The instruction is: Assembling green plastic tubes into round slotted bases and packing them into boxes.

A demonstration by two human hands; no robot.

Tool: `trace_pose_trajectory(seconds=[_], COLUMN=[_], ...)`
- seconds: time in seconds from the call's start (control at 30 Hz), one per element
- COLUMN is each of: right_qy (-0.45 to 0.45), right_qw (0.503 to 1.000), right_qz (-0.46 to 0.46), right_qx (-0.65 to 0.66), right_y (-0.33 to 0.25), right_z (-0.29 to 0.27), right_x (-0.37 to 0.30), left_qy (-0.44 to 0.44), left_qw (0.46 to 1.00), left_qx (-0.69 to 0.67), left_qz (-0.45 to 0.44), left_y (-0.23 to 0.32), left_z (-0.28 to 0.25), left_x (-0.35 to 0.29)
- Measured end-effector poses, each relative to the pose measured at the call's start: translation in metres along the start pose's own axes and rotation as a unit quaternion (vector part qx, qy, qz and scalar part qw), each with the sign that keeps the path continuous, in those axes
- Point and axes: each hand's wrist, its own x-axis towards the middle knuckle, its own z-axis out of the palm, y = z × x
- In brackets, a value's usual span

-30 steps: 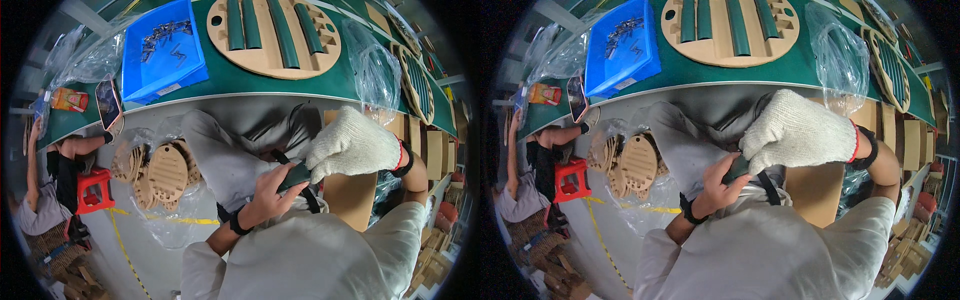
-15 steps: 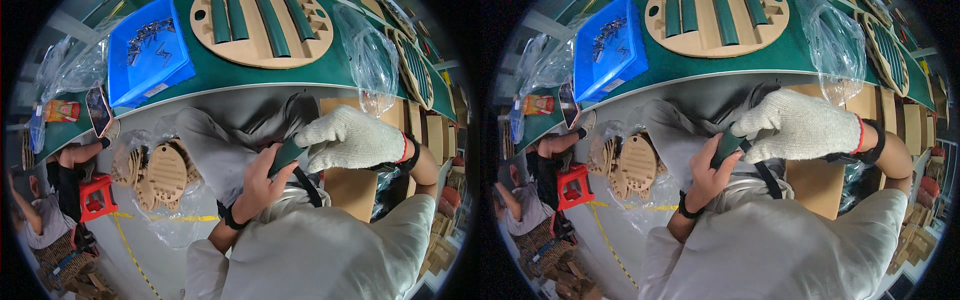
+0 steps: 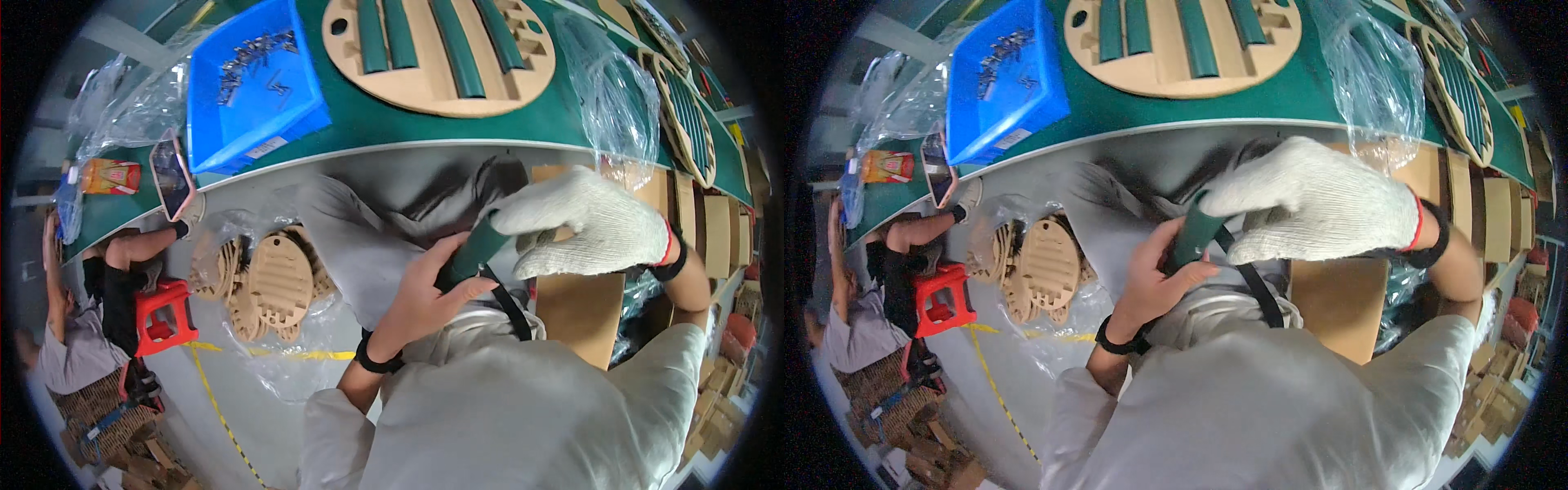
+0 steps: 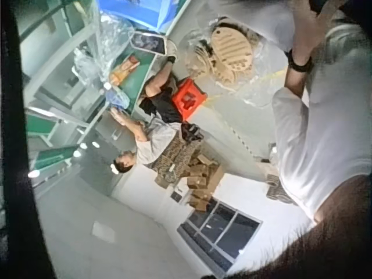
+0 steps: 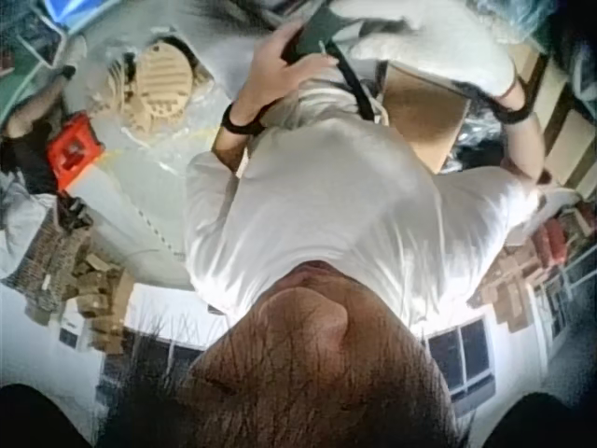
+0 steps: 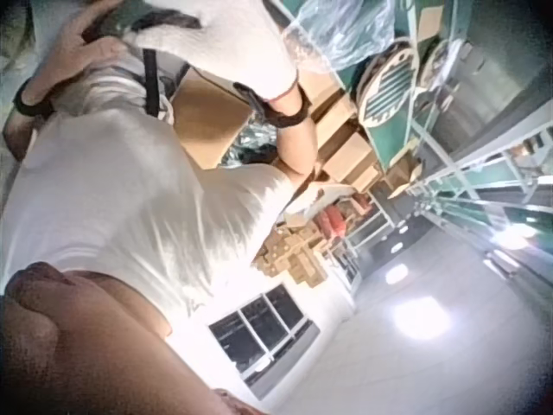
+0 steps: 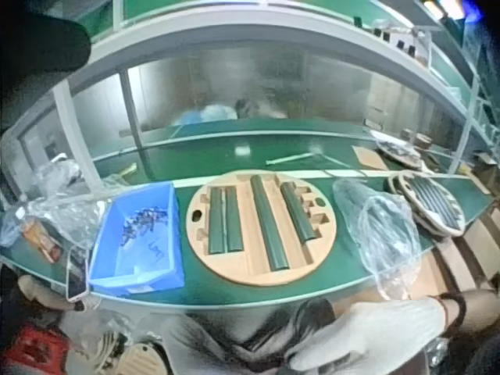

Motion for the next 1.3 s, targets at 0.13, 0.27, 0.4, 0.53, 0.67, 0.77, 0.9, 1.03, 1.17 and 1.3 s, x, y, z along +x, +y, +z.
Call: trace_pose_trajectory(seconds=[0.13, 0.27, 0.4, 0.53, 0.67, 0.77, 0.9, 1.03, 1.17, 1.3], right_qy=[0.229, 0.232, 0.130, 0.100, 0.093, 0.135, 0.139, 0.158, 0.160, 0.012], right_qw=[0.972, 0.952, 0.878, 0.842, 0.818, 0.892, 0.953, 0.958, 0.903, 0.942], right_qz=[0.039, 0.038, 0.055, -0.013, -0.025, 0.058, 0.090, 0.096, 0.074, 0.066], right_qx=[0.032, 0.195, 0.457, 0.530, 0.567, 0.428, 0.253, 0.218, 0.391, 0.328], right_y=[0.003, 0.013, 0.026, 0.040, 0.044, 0.045, 0.065, 0.076, 0.076, 0.060], right_z=[0.007, 0.018, 0.028, 0.038, 0.046, 0.052, 0.091, 0.116, 0.121, 0.109], right_x=[-0.011, -0.013, -0.013, -0.015, -0.011, -0.003, -0.007, -0.015, -0.018, -0.012], left_qy=[0.015, -0.002, 0.045, 0.102, 0.114, 0.104, 0.088, 0.092, 0.114, 0.103], left_qw=[0.994, 0.991, 0.978, 0.969, 0.964, 0.961, 0.930, 0.916, 0.903, 0.886], left_qx=[-0.084, -0.115, -0.202, -0.224, -0.240, -0.254, -0.355, -0.381, -0.395, -0.433], left_qz=[-0.073, -0.063, 0.002, 0.029, 0.024, 0.037, 0.050, 0.084, 0.123, 0.129], left_y=[0.007, 0.023, 0.018, 0.016, 0.019, 0.022, 0.037, 0.041, 0.044, 0.048], left_z=[-0.015, -0.020, -0.022, -0.023, -0.025, -0.029, -0.028, -0.034, -0.036, -0.031], left_x=[0.011, 0.014, 0.012, 0.015, 0.016, 0.020, 0.039, 0.055, 0.065, 0.073])
